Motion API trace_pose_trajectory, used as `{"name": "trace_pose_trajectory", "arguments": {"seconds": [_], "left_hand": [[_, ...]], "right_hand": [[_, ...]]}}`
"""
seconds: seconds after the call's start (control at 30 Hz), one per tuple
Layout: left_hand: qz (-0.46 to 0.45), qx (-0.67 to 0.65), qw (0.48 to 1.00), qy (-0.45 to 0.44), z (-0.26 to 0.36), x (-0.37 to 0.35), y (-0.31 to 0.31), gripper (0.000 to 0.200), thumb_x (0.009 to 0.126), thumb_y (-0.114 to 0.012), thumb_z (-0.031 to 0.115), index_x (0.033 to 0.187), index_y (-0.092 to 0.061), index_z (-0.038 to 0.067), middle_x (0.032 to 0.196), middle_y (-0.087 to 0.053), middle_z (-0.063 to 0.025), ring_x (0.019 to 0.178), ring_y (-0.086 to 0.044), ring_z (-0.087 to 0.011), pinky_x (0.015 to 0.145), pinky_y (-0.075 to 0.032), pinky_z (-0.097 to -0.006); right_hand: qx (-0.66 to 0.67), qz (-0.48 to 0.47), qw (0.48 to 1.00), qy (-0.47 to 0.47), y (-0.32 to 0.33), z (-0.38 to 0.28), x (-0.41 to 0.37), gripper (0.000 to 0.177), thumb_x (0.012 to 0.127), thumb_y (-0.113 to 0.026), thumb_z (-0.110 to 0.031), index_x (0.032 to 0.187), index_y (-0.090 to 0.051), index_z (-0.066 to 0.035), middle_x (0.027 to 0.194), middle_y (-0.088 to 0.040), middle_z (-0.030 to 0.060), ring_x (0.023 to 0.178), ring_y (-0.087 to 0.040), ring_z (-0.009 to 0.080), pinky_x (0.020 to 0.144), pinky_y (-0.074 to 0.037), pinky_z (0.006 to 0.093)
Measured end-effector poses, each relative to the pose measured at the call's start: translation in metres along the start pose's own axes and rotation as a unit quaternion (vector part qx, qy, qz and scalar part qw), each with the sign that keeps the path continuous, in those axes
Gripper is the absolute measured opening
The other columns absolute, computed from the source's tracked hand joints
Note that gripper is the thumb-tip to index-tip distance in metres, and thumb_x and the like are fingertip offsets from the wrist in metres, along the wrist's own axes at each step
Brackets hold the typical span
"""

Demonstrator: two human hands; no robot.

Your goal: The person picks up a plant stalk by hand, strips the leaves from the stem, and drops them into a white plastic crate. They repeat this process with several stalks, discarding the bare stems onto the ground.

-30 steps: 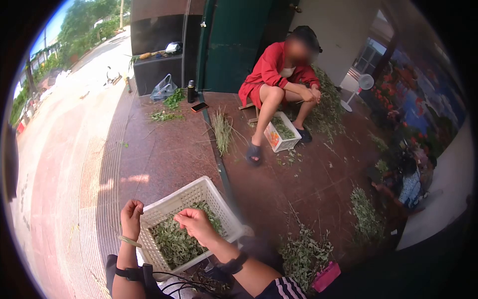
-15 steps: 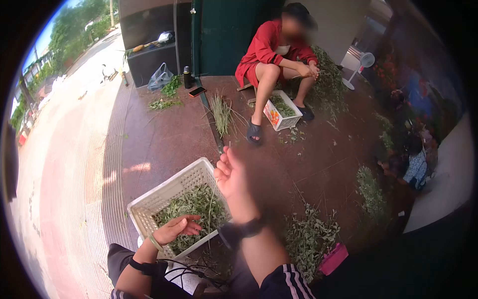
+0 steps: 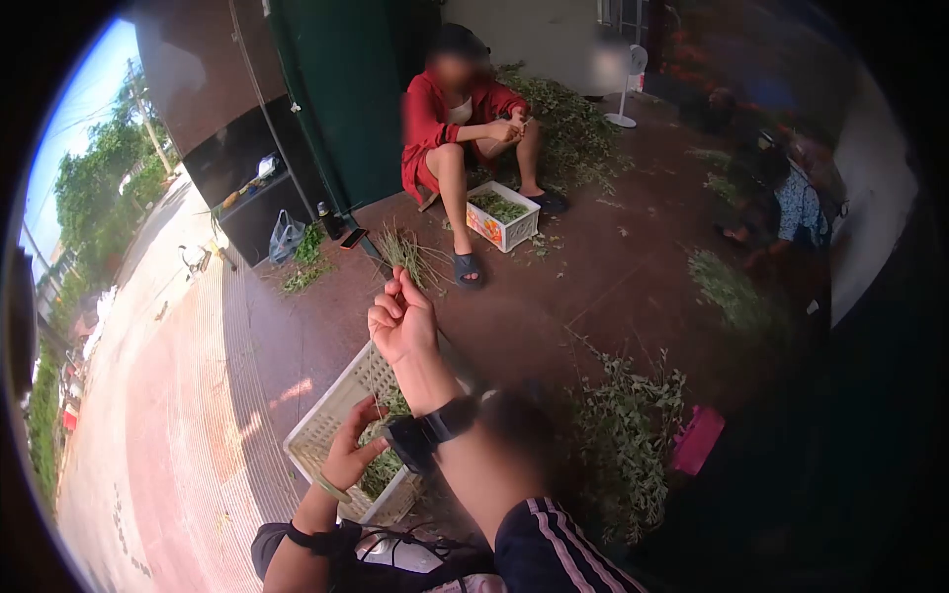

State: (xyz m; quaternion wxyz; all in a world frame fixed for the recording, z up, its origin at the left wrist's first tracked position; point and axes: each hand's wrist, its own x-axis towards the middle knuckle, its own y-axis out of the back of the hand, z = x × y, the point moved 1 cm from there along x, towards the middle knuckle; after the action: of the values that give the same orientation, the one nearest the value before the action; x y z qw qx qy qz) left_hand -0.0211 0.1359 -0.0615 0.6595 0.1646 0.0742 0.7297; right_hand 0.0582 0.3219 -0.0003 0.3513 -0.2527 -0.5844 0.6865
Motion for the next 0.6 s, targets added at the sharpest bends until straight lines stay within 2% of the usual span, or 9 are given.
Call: {"name": "trace_pose_trajectory", "arguments": {"seconds": [0.03, 0.13, 0.17, 0.27, 0.37, 0.47, 0.5, 0.53, 0.6], "left_hand": [[-0.005, -0.054, 0.998, 0.028, 0.003, -0.003, -0.007, 0.043, 0.083, -0.059, 0.011, 0.121, -0.043, -0.001, 0.093, -0.058, -0.0065, 0.091, -0.053, -0.0136, 0.085, -0.038, -0.0268], [-0.073, -0.107, 0.989, 0.073, 0.016, -0.021, -0.008, 0.025, 0.087, -0.053, 0.012, 0.107, -0.053, -0.003, 0.080, -0.057, -0.0023, 0.074, -0.052, -0.0088, 0.076, -0.040, -0.0232], [-0.058, -0.149, 0.985, 0.067, 0.019, -0.028, -0.006, 0.019, 0.089, -0.049, 0.012, 0.097, -0.057, -0.003, 0.077, -0.056, -0.0019, 0.066, -0.051, -0.0076, 0.068, -0.040, -0.0214], [0.030, -0.157, 0.986, 0.052, 0.035, -0.044, 0.010, 0.017, 0.089, -0.049, 0.012, 0.095, -0.057, -0.002, 0.075, -0.055, -0.0010, 0.064, -0.049, -0.0073, 0.063, -0.040, -0.0203], [0.076, -0.110, 0.991, 0.027, 0.055, -0.055, 0.030, 0.016, 0.089, -0.050, 0.012, 0.094, -0.058, -0.001, 0.072, -0.053, -0.0002, 0.061, -0.048, -0.0068, 0.058, -0.038, -0.0193], [0.136, -0.047, 0.989, -0.032, 0.074, -0.068, 0.060, 0.015, 0.088, -0.052, 0.013, 0.092, -0.058, 0.000, 0.065, -0.050, 0.0027, 0.055, -0.041, -0.0047, 0.051, -0.034, -0.0179], [0.174, -0.034, 0.984, -0.035, 0.086, -0.075, 0.074, 0.015, 0.088, -0.052, 0.014, 0.091, -0.058, 0.001, 0.063, -0.046, 0.0045, 0.052, -0.037, -0.0032, 0.048, -0.030, -0.0175], [0.212, -0.023, 0.976, -0.036, 0.098, -0.085, 0.090, 0.014, 0.088, -0.052, 0.015, 0.089, -0.058, 0.002, 0.060, -0.043, 0.0062, 0.050, -0.033, -0.0018, 0.045, -0.026, -0.0172], [0.313, 0.010, 0.949, -0.049, 0.105, -0.113, 0.130, 0.014, 0.088, -0.051, 0.016, 0.089, -0.058, 0.004, 0.058, -0.035, 0.0089, 0.048, -0.026, 0.0003, 0.042, -0.019, -0.0170]], "right_hand": [[0.006, -0.029, 1.000, 0.011, -0.019, -0.001, -0.005, 0.010, 0.088, -0.051, -0.018, 0.090, -0.056, -0.011, 0.065, -0.050, -0.0023, 0.044, -0.033, 0.0051, 0.038, -0.025, 0.0178], [0.006, -0.102, 0.993, 0.062, -0.075, -0.024, -0.020, 0.011, 0.089, -0.049, -0.018, 0.088, -0.056, -0.010, 0.063, -0.049, -0.0025, 0.044, -0.033, 0.0053, 0.039, -0.026, 0.0176], [0.011, -0.137, 0.988, 0.075, -0.088, -0.037, -0.024, 0.012, 0.089, -0.049, -0.019, 0.088, -0.056, -0.010, 0.062, -0.049, -0.0025, 0.043, -0.033, 0.0054, 0.039, -0.027, 0.0177], [0.044, -0.185, 0.975, 0.116, -0.129, -0.075, -0.042, 0.013, 0.089, -0.048, -0.019, 0.087, -0.057, -0.010, 0.061, -0.048, -0.0026, 0.042, -0.032, 0.0061, 0.037, -0.026, 0.0183], [0.025, -0.288, 0.947, 0.143, -0.169, -0.101, -0.068, 0.014, 0.089, -0.048, -0.019, 0.088, -0.058, -0.009, 0.065, -0.053, -0.0019, 0.046, -0.037, 0.0060, 0.041, -0.031, 0.0181], [-0.097, -0.285, 0.930, 0.213, -0.198, -0.115, -0.087, 0.015, 0.089, -0.049, -0.021, 0.095, -0.057, -0.010, 0.078, -0.058, 0.0008, 0.058, -0.048, 0.0079, 0.054, -0.040, 0.0205], [-0.225, -0.224, 0.908, 0.274, -0.203, -0.109, -0.098, 0.021, 0.088, -0.052, -0.021, 0.106, -0.054, -0.010, 0.094, -0.058, 0.0034, 0.076, -0.053, 0.0118, 0.070, -0.043, 0.0256], [-0.311, -0.186, 0.892, 0.269, -0.206, -0.105, -0.114, 0.030, 0.086, -0.055, -0.019, 0.114, -0.049, -0.010, 0.102, -0.056, 0.0045, 0.084, -0.053, 0.0153, 0.076, -0.042, 0.0287], [-0.431, -0.142, 0.850, 0.265, -0.187, -0.117, -0.124, 0.033, 0.084, -0.057, -0.016, 0.116, -0.048, -0.009, 0.104, -0.056, 0.0050, 0.086, -0.053, 0.0153, 0.076, -0.042, 0.0287]]}}
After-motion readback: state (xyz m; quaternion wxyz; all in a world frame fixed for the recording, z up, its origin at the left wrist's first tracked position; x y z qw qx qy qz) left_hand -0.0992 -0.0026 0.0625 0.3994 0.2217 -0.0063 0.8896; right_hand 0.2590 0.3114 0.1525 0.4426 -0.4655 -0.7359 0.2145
